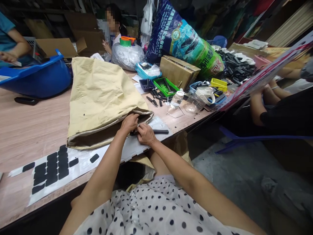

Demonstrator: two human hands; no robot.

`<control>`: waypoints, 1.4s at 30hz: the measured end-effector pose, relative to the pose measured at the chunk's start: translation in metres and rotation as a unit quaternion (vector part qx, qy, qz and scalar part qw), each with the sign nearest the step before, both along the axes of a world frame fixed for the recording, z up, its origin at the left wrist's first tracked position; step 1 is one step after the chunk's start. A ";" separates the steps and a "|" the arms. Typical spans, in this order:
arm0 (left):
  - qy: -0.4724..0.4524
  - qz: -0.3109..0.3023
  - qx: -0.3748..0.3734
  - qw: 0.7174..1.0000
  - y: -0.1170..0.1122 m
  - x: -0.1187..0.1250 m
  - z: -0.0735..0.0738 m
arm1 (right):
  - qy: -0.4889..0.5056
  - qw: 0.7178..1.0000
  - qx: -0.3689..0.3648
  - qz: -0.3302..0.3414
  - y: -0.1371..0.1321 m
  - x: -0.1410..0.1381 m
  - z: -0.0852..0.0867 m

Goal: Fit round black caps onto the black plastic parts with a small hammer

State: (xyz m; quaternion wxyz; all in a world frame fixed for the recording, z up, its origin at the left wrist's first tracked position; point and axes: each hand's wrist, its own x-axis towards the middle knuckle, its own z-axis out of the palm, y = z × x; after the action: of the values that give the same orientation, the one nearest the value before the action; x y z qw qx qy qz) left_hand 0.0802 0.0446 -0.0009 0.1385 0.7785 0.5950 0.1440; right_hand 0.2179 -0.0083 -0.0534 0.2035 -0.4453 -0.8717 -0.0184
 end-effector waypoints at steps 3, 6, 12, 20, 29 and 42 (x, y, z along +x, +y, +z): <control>0.023 0.000 -0.026 0.999 0.014 0.013 0.001 | 0.003 1.000 -0.003 0.000 -0.001 -0.001 0.001; 0.019 0.029 -0.040 0.999 0.020 0.022 0.000 | 0.003 1.000 -0.005 -0.001 -0.002 -0.003 0.001; 0.002 0.075 -0.068 0.995 0.022 0.035 -0.001 | 0.001 1.000 -0.019 -0.013 -0.003 -0.004 0.002; -0.025 0.099 -0.068 0.992 0.004 0.008 0.004 | 0.006 1.000 -0.025 -0.002 -0.004 -0.002 0.006; -0.094 0.077 0.080 0.989 -0.116 -0.067 -0.032 | 0.022 0.999 -0.039 0.003 -0.003 0.000 0.006; -0.109 0.118 0.042 0.986 -0.125 -0.065 -0.048 | 0.038 0.998 -0.053 0.002 -0.004 0.010 0.011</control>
State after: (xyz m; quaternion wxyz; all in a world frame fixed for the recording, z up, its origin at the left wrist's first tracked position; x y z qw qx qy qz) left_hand 0.0149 -0.0803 -0.0490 0.1518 0.6875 0.6574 0.2685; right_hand 0.2278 -0.0123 -0.0426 0.2126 -0.4540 -0.8641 0.0452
